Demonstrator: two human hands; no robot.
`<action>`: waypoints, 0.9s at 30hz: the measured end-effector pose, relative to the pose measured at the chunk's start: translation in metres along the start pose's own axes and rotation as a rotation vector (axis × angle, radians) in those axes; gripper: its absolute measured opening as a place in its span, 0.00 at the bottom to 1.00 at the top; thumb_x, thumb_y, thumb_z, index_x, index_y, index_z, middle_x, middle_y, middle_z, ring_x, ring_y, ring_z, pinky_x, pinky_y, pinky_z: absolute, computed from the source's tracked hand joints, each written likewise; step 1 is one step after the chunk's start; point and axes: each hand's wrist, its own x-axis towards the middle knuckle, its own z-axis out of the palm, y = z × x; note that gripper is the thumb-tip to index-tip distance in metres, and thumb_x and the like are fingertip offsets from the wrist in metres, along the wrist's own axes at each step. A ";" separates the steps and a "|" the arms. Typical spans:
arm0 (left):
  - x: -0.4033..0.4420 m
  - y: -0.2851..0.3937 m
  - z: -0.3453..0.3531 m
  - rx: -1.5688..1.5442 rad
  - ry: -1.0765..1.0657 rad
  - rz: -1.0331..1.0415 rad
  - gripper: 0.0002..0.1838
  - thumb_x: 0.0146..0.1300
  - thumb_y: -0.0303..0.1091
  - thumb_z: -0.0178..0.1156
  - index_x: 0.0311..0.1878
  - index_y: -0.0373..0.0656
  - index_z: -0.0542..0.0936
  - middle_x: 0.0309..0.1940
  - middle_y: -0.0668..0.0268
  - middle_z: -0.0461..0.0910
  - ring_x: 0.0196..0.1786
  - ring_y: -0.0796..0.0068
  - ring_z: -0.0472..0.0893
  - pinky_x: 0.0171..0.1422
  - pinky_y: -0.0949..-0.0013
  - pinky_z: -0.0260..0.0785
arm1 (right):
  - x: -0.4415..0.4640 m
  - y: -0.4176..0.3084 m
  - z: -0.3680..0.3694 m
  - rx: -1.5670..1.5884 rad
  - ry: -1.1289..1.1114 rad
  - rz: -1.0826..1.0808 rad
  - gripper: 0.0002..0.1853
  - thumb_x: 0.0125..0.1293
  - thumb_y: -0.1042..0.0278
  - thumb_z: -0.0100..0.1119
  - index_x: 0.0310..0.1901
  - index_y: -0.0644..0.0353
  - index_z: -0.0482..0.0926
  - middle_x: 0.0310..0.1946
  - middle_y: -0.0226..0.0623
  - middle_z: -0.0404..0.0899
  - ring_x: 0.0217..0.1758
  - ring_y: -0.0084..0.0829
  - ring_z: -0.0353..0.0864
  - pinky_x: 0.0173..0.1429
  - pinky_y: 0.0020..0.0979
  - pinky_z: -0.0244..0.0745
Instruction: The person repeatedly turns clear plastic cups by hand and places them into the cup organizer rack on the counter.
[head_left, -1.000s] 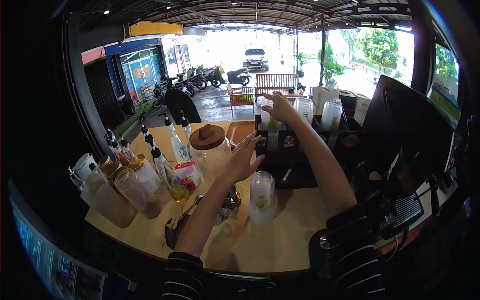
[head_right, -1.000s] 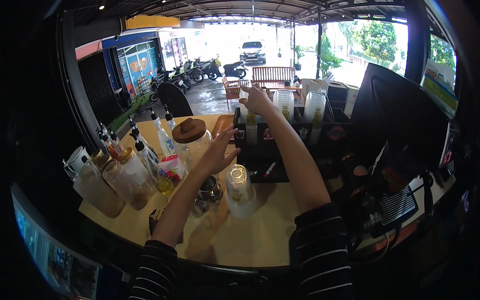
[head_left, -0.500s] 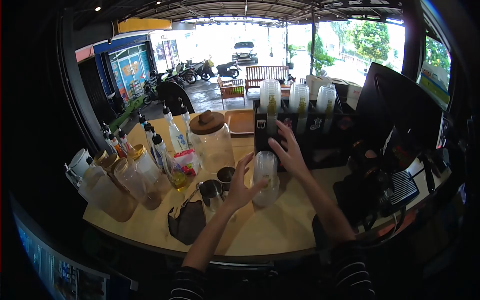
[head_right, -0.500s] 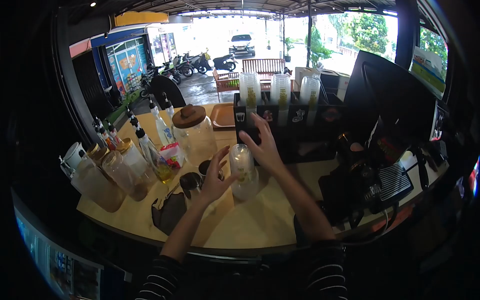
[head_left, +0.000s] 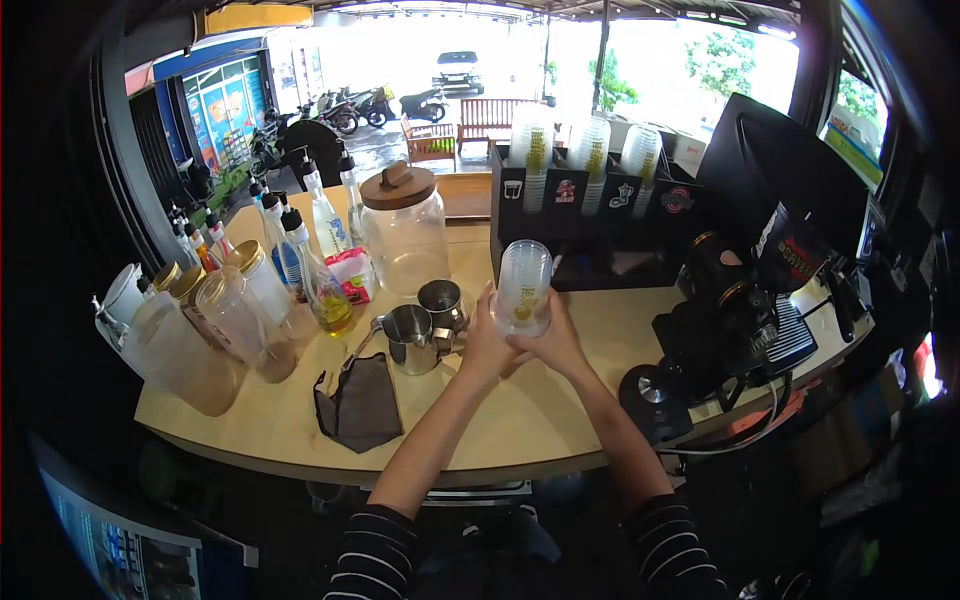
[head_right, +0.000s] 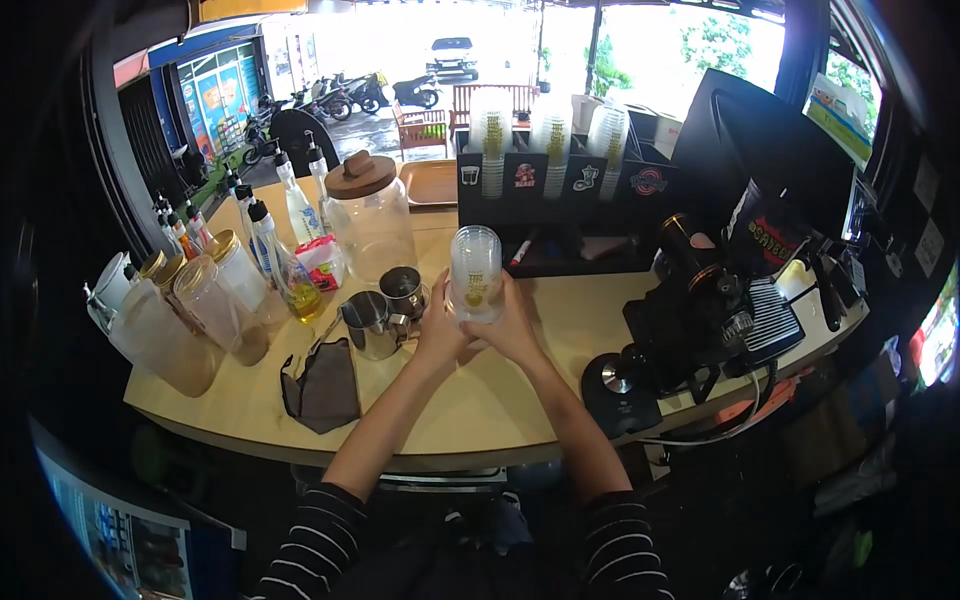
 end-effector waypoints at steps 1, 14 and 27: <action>-0.001 -0.003 0.000 0.001 -0.006 -0.003 0.61 0.30 0.44 0.78 0.65 0.30 0.51 0.55 0.50 0.70 0.59 0.53 0.72 0.64 0.60 0.63 | 0.000 0.000 0.000 -0.085 0.004 0.018 0.53 0.36 0.71 0.75 0.64 0.64 0.52 0.59 0.46 0.61 0.64 0.38 0.63 0.65 0.36 0.62; -0.008 -0.011 -0.003 -0.045 -0.040 0.112 0.57 0.36 0.40 0.77 0.67 0.36 0.52 0.61 0.50 0.64 0.64 0.55 0.66 0.65 0.57 0.61 | 0.021 -0.040 -0.004 0.139 0.184 -0.154 0.48 0.37 0.70 0.75 0.61 0.64 0.57 0.54 0.42 0.67 0.60 0.36 0.67 0.63 0.35 0.63; -0.015 0.082 -0.092 -0.649 -0.011 0.536 0.56 0.47 0.44 0.70 0.71 0.42 0.41 0.68 0.53 0.54 0.68 0.62 0.59 0.68 0.59 0.54 | -0.038 -0.135 -0.022 -0.216 -0.067 -0.382 0.47 0.43 0.79 0.67 0.67 0.58 0.55 0.50 0.42 0.71 0.55 0.36 0.72 0.62 0.34 0.64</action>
